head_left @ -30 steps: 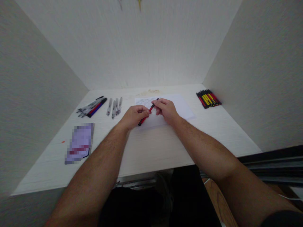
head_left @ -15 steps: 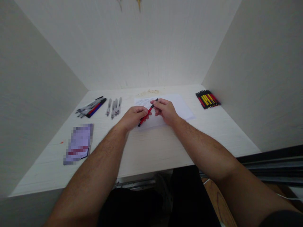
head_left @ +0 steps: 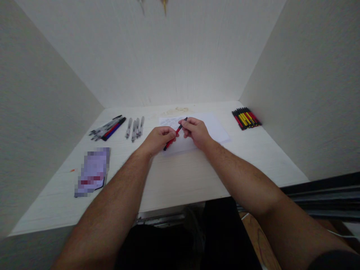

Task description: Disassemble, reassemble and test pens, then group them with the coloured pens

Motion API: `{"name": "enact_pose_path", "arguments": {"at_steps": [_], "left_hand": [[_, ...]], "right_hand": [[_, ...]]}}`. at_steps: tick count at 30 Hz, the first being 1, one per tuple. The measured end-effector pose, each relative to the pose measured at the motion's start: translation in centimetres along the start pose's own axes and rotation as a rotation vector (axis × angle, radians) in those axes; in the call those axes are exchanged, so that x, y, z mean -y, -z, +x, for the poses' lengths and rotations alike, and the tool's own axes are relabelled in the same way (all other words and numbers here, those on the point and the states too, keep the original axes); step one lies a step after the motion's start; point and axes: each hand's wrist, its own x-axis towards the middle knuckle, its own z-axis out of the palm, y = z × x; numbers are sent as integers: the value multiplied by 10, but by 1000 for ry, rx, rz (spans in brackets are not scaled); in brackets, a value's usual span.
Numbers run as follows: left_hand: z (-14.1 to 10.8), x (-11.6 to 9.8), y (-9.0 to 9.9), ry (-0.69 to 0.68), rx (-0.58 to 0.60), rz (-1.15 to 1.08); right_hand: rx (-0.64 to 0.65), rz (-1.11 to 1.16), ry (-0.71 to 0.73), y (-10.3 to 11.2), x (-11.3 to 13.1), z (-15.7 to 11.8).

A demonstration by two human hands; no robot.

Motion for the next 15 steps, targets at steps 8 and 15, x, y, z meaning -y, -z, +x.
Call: {"name": "enact_pose_path", "arguments": {"at_steps": [8, 15], "left_hand": [[1, 4, 0, -6, -40, 10], [-2, -1, 0, -11, -56, -26]], "right_hand": [[2, -9, -15, -1, -1, 0], [33, -76, -11, 0, -4, -1]]}}
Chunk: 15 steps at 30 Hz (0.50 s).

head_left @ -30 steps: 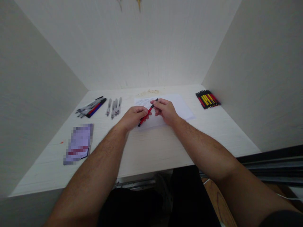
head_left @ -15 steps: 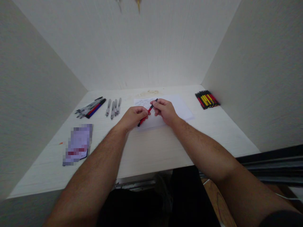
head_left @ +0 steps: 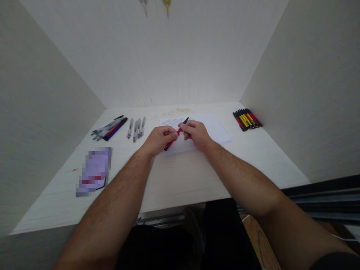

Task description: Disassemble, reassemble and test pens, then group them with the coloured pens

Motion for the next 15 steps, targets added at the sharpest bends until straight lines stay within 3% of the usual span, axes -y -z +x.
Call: {"name": "enact_pose_path", "arguments": {"at_steps": [15], "left_hand": [[0, 3, 1, 7, 16, 60]], "right_hand": [[-21, 73, -14, 2, 2, -1]]}}
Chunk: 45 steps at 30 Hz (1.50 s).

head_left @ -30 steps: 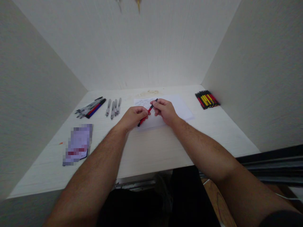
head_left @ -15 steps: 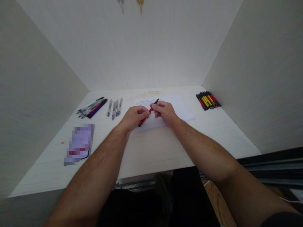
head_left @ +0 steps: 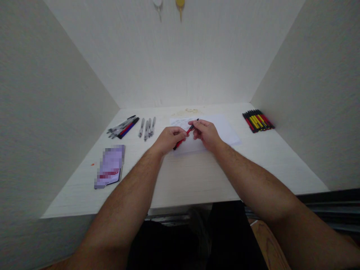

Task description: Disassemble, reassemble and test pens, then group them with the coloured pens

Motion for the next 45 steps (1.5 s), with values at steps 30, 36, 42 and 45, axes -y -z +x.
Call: {"name": "enact_pose_path", "arguments": {"at_steps": [30, 36, 42, 45], "left_hand": [[1, -2, -2, 16, 40, -80], [2, 0, 1, 37, 102, -163], [2, 1, 0, 23, 69, -86], [2, 1, -1, 15, 33, -45]], "right_hand": [[-129, -20, 50, 5, 8, 1], [-76, -3, 49, 5, 9, 0], [-106, 14, 58, 3, 9, 0], [-131, 7, 52, 3, 10, 0]]}}
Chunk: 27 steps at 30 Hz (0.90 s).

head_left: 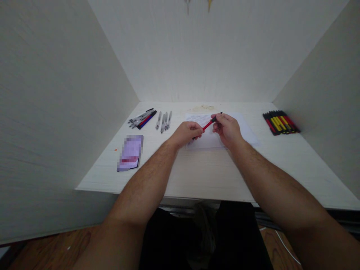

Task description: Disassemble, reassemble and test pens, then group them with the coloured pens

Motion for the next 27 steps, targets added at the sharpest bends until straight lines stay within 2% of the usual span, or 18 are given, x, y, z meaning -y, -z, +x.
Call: {"name": "enact_pose_path", "arguments": {"at_steps": [11, 17, 21, 27], "left_hand": [[-3, -5, -4, 8, -88, 73], [-2, -4, -3, -16, -113, 68], [0, -1, 0, -35, -121, 7], [1, 1, 2, -102, -29, -187]], "right_hand": [[-27, -13, 10, 0, -2, 2], [20, -65, 15, 1, -10, 2], [-56, -20, 47, 3, -9, 6], [-172, 81, 25, 7, -4, 14]]}}
